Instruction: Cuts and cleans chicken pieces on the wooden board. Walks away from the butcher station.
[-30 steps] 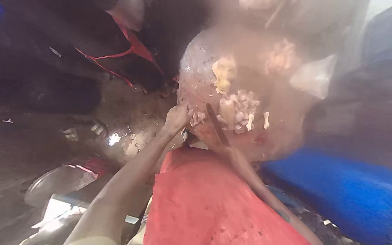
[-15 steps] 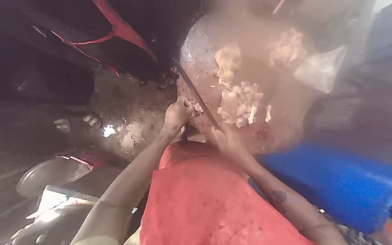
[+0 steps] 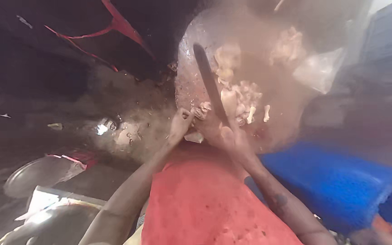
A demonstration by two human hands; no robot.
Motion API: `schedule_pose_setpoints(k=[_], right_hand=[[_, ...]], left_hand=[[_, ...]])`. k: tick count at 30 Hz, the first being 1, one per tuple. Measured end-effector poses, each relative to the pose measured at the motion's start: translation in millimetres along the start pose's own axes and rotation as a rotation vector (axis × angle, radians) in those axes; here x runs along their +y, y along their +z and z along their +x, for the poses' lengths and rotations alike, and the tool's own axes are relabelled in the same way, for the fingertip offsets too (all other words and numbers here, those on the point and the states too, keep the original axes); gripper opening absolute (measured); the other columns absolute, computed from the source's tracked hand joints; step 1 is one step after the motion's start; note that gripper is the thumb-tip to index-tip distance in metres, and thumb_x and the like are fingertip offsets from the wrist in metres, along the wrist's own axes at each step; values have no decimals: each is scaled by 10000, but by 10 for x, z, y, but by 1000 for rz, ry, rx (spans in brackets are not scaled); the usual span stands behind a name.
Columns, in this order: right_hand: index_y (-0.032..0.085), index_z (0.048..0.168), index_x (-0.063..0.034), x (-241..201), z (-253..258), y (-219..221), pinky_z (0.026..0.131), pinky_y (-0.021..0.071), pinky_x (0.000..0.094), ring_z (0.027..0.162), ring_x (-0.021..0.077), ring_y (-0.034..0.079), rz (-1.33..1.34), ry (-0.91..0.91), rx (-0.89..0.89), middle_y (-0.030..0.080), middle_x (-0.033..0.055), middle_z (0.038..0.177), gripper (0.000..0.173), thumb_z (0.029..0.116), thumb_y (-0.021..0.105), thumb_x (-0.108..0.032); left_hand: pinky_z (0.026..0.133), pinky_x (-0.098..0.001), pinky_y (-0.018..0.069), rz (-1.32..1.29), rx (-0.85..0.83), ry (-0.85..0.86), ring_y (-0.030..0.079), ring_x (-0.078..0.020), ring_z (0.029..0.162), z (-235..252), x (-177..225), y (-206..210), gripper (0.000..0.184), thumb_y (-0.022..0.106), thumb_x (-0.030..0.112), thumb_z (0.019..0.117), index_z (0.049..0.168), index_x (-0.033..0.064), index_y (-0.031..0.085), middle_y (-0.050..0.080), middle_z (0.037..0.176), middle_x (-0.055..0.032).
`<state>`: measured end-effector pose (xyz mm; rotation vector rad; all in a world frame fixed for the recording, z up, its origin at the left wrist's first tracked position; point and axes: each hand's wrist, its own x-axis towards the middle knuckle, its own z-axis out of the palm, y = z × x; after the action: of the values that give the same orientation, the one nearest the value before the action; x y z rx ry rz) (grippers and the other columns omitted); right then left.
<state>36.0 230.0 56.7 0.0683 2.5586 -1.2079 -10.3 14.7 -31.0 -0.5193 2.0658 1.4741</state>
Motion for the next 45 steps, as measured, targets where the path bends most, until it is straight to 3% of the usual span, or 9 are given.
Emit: schedule_pose_setpoints(k=[4,9,19,24,29,32,35,41,45], right_hand=[[635,1266,-83,-33,56,-72,688,589,436,790,174,680,-45,-148,-45,697,63,891,736,1031,257,-669],[592,1395,-112,512,183,173,983,524,563,1124,313,675,-254,173,-300,702,155,1197,545,1085,318,-467],[607,1300,-52,-168,70,86,580,575,438,649,176,654,34,-116,-18,674,54,782,711,1041,293,-635],[617,1326,-107,404,251,336,869,553,593,994,340,706,-276,197,-382,723,162,1050,577,1077,331,-543],[597,1365,-80,441,163,205,932,550,540,1056,280,690,-200,120,-248,712,143,1116,580,1081,302,-492],[621,1267,-42,214,143,89,792,569,491,861,256,684,-108,124,-184,690,132,945,565,1075,317,-478],[613,1271,-94,89,84,50,576,543,394,627,155,599,45,53,-123,606,24,760,652,1044,272,-601],[622,1327,-77,546,164,186,921,554,521,1026,267,692,-169,118,-312,710,142,1092,525,1091,340,-451],[632,1197,-49,332,-41,89,672,563,408,716,179,633,43,65,-239,633,63,808,554,1073,306,-480]], left_hand=[[660,-502,568,280,79,79,671,-246,671,237,94,-121,217,646,307,997,1090,113,620,681,792,-81],[649,-432,586,195,40,47,674,-211,652,259,147,-136,267,653,329,1009,1085,78,601,686,798,-76],[798,-353,612,-469,-98,-241,736,-210,839,-69,-45,169,222,567,147,1046,1218,17,515,730,989,-129],[784,-365,611,-295,-80,-186,736,-208,840,-53,-34,112,276,600,214,1040,1239,31,543,730,1012,-127],[683,-435,589,205,13,96,686,-201,741,-95,9,70,301,634,313,1020,1256,133,580,707,930,-65],[781,-591,572,672,14,203,689,-352,984,-20,-8,155,429,674,414,978,1324,165,621,635,1258,-145],[705,-565,576,739,61,232,687,-319,939,34,-150,117,217,637,337,995,1161,204,679,623,1235,-110],[787,-580,573,691,72,240,689,-302,997,99,-265,-67,212,612,299,1022,1163,160,688,657,1202,-101],[803,-524,556,460,57,254,652,-287,905,8,-336,-288,222,680,265,1001,1158,109,664,654,1079,-127]])
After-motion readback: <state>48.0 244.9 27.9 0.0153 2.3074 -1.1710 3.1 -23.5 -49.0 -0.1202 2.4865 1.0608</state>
